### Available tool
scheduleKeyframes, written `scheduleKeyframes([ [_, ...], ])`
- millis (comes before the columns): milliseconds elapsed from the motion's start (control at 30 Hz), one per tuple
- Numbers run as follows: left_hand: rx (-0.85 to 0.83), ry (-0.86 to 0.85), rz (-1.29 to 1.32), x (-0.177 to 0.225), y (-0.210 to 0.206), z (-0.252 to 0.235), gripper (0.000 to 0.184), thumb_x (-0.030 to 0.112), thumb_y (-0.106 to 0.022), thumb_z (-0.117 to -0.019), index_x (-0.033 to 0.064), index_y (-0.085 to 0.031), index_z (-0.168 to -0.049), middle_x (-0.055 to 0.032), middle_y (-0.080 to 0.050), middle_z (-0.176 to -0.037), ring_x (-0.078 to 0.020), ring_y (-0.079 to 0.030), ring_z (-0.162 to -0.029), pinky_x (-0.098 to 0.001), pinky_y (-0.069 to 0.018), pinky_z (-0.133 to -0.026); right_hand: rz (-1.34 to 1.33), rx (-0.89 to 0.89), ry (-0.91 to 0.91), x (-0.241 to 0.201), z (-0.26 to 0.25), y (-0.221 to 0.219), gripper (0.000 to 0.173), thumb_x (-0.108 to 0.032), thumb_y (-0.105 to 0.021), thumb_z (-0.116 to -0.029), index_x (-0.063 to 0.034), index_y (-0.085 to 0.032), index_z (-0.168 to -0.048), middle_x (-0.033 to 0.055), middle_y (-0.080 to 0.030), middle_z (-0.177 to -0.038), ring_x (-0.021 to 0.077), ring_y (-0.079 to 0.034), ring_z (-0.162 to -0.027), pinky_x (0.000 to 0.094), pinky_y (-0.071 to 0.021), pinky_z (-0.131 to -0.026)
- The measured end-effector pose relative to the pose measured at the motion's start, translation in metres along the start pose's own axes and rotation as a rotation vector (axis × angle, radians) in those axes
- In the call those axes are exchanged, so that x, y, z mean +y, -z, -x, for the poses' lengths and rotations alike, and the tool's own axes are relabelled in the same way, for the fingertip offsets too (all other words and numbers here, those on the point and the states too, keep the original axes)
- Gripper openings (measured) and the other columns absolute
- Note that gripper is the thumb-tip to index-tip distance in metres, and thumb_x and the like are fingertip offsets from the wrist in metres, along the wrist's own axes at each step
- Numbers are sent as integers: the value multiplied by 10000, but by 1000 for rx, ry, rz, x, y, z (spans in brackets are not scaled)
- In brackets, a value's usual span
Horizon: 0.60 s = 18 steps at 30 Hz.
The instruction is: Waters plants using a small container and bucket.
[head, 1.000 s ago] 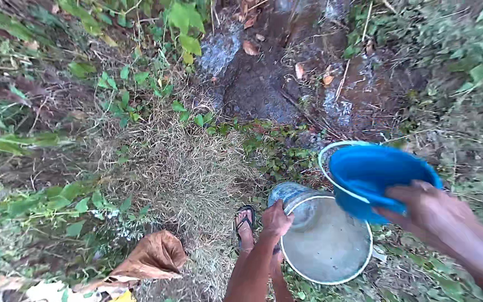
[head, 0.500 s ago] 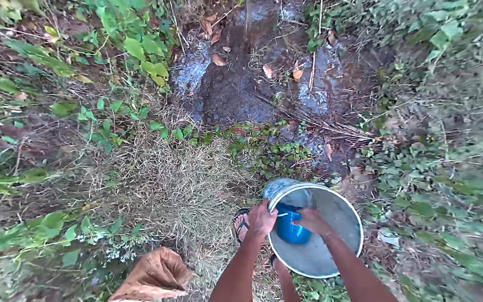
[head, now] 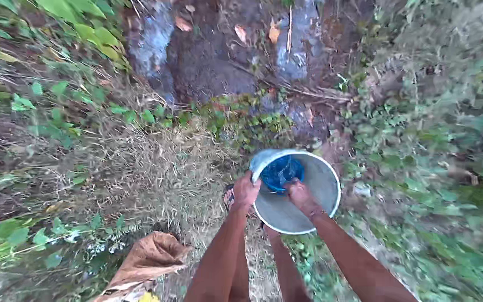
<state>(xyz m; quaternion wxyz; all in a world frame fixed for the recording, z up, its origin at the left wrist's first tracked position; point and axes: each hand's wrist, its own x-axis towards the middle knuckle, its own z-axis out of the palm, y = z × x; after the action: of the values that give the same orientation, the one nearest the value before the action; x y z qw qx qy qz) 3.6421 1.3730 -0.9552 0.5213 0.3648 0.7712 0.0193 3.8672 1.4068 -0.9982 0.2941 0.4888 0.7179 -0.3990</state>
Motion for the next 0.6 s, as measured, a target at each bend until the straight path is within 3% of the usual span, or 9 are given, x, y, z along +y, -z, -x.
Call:
scheduleKeyframes([
  [100,17,-20,-17,-4,-4,-7,421,384,-532,-1015,110,-653,-1311,-173,-732,-1099,-358,-702,-1062,-593,-540,-919,55,218,129,16,42,0,164,-85,-631,-961,-43,-781,-1014,175,-746,-1078,406,-618,-1223,567,-481,-1061],
  [200,36,-17,-32,-7,-9,-5,418,397,-545,-994,117,-659,-1283,-165,-735,-1064,-360,-712,-1021,-596,-555,-874,73,438,301,29,88,11,92,-29,-699,-868,-85,-770,-878,66,-754,-918,334,-662,-1131,530,-530,-1004],
  [300,22,7,-28,-4,-1,-6,435,412,-562,-983,138,-647,-1310,-163,-736,-1081,-359,-710,-1039,-599,-554,-888,72,557,452,28,125,52,156,-62,-645,-844,-131,-783,-868,-4,-764,-900,278,-684,-1112,470,-542,-1015],
  [433,-1,-4,-24,-8,-2,-8,435,427,-549,-980,120,-657,-1268,-167,-736,-1063,-358,-713,-1032,-602,-553,-882,81,549,580,20,158,116,223,-119,-565,-932,-136,-786,-908,-8,-768,-909,253,-692,-1097,439,-483,-1093],
  [600,-5,1,8,-10,-2,-9,445,447,-569,-945,132,-672,-1241,-157,-737,-1043,-353,-715,-1013,-594,-565,-856,120,574,689,-11,127,183,224,-217,-561,-946,-181,-768,-869,-61,-741,-876,201,-668,-1111,402,-456,-1121],
])
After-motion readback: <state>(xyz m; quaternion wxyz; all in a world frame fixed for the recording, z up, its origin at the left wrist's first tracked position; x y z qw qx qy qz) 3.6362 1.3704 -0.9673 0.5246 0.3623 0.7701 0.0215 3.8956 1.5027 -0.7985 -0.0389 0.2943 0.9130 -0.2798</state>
